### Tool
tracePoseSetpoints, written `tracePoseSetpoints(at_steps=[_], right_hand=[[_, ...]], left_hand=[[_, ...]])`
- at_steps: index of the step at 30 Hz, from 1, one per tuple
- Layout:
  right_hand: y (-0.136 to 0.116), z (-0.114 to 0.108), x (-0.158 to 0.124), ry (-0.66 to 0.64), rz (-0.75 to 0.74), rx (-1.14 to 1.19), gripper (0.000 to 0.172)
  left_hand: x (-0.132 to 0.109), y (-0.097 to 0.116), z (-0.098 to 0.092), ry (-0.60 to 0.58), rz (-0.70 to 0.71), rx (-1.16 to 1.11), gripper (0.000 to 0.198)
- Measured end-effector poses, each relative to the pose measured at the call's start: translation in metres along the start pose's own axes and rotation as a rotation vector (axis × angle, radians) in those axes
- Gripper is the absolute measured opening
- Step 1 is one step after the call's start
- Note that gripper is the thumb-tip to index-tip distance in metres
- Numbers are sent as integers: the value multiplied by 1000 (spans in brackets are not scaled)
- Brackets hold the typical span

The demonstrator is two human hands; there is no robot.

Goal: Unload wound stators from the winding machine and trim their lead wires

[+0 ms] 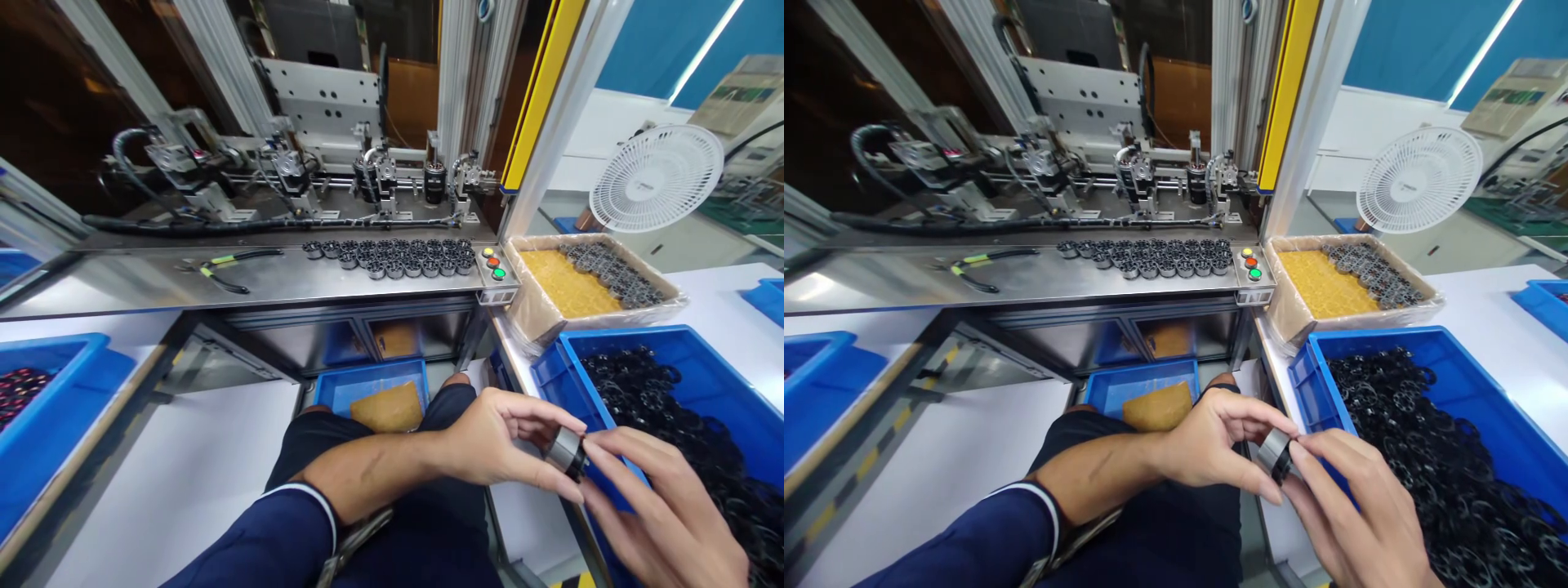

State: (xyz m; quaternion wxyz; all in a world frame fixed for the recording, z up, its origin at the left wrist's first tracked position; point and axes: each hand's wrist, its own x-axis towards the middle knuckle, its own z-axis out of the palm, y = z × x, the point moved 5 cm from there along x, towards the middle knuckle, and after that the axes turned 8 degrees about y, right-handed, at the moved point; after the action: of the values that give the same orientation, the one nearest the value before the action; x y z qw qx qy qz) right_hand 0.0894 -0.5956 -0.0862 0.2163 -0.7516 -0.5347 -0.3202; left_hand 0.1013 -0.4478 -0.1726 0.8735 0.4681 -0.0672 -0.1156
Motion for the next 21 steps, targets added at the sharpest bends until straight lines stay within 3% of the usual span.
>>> tracePoseSetpoints(at_steps=[7, 11, 13, 16, 17, 18, 21], right_hand=[[-5, 1, -4, 12, -47, -70, 22], [1, 0, -2, 27, -42, -92, 31], [30, -9, -4, 82, 106, -87, 42], [112, -27, -31, 155, 589, -189, 45], [140, -27, -48, 75, 764, -228, 42], [163, -25, -64, 3, 844, -235, 41], [207, -4, -105, -202, 924, -187, 28]], left_hand=[[-2, -7, 1, -45, -13, 14, 90], [-10, -2, 4, -114, 61, 69, 75], [-12, 6, 2, -103, 164, 197, 59], [-8, 15, -5, -28, 270, 421, 47], [-6, 14, -6, -21, 243, 437, 46], [-2, 11, -8, -23, 187, 411, 47], [5, -1, -11, -24, 19, 251, 52]])
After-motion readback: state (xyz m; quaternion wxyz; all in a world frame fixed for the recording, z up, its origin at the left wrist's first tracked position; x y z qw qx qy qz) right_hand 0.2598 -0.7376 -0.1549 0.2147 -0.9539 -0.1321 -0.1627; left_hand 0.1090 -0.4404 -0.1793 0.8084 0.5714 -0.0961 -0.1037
